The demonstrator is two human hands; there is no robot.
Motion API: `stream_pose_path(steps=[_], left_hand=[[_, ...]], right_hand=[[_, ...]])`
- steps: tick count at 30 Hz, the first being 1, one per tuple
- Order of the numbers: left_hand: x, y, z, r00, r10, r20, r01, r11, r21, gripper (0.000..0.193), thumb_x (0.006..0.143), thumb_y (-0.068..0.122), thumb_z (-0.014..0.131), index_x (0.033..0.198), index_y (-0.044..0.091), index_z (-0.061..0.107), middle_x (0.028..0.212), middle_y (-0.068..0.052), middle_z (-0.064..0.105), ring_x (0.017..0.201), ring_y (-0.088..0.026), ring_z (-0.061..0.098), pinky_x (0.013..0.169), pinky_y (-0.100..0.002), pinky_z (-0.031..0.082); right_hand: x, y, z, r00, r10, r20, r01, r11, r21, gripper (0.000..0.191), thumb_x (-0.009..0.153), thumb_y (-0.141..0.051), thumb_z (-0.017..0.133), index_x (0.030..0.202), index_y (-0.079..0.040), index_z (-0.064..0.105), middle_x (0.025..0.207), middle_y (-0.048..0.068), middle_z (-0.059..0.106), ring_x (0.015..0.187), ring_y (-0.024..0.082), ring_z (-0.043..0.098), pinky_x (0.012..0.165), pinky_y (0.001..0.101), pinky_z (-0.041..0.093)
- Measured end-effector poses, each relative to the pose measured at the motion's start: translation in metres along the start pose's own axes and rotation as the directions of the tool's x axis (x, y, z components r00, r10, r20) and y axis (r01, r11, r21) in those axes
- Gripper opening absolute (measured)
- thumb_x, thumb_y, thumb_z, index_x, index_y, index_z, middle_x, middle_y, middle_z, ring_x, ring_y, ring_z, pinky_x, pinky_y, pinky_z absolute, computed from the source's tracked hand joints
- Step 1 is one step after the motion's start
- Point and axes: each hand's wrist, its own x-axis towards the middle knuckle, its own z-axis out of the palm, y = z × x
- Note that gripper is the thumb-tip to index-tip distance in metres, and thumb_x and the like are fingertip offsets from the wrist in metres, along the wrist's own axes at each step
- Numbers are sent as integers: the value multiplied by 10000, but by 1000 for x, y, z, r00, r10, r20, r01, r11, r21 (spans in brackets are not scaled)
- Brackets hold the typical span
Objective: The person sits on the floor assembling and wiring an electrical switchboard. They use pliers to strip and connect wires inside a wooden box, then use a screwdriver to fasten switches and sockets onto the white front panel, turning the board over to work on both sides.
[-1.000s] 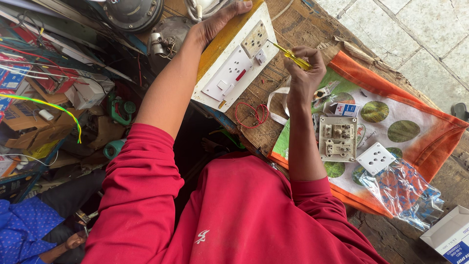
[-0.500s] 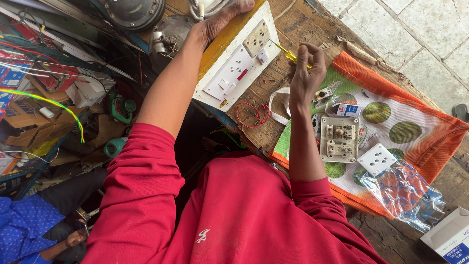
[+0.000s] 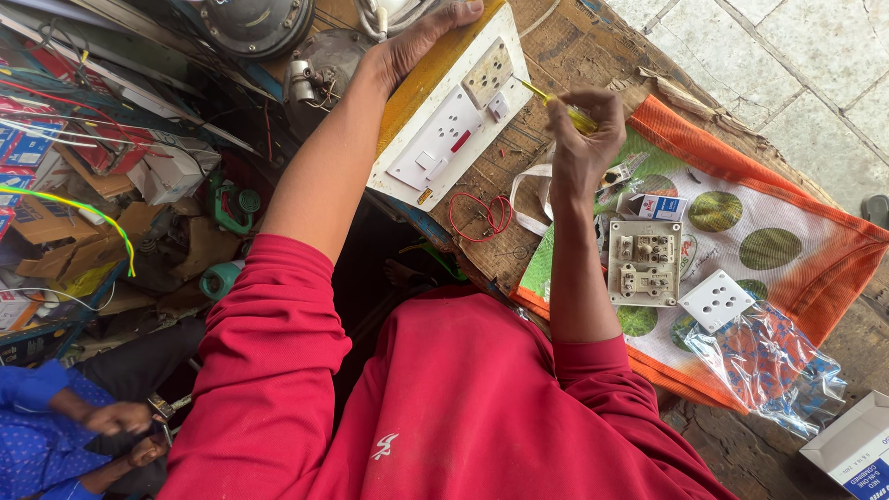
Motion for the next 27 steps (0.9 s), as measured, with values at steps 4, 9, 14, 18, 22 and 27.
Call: stream_pose_path(steps=[4,9,14,18,22,27], left_hand=[[2,-1,0,999,-11,32,11,1000,-3,1150,644,821,696,1416,-17,538,1268,-287,666,1072,-332,748,788,-426,656],[5,-2,-1,999,-23,28,23,1000,6,1160,643,833,700,1421,-15,554,1281,-283,672,1081,-322,739,808,-413,635],[5,-5,-3,999,-17,40,18,1000,-20,1171,631,833,713,1420,-14,534,1288,-290,660,1089,-323,743,835,-426,648],[7,-5,-4,998,23,67,-22,1000,-17,1185,684,851,709,1460,-28,535,1353,-296,648,1153,-322,714,893,-424,624],[8,-6,-5,999,-31,-18,32,998,56,1195,611,856,679,1428,-3,525,1276,-294,660,1075,-332,756,795,-460,661],[10,-8,-7,999,-52,14,51,996,75,1172,633,852,666,1434,7,523,1273,-269,670,1063,-308,760,793,-440,645]], right_hand=[[0,-1,1,991,-114,68,108,991,84,255,887,-5,797,975,-49,562,1117,110,682,1032,165,679,859,350,644],[4,-3,5,940,324,-108,-328,945,-12,184,931,-48,730,1039,-123,601,900,143,637,705,241,560,580,362,456],[1,-1,0,996,-57,70,42,979,199,249,885,6,801,966,-90,586,1076,121,691,1023,149,685,885,316,627],[5,5,3,992,124,-35,-120,988,101,109,984,-116,742,969,-87,638,1026,86,670,871,127,597,692,262,532],[4,9,2,906,402,-133,-400,915,48,118,965,-193,729,1030,-149,641,863,126,665,702,189,578,511,245,407],[1,14,-1,995,-93,29,88,986,140,292,923,-65,871,1030,-79,600,1093,112,680,983,175,668,808,300,582]])
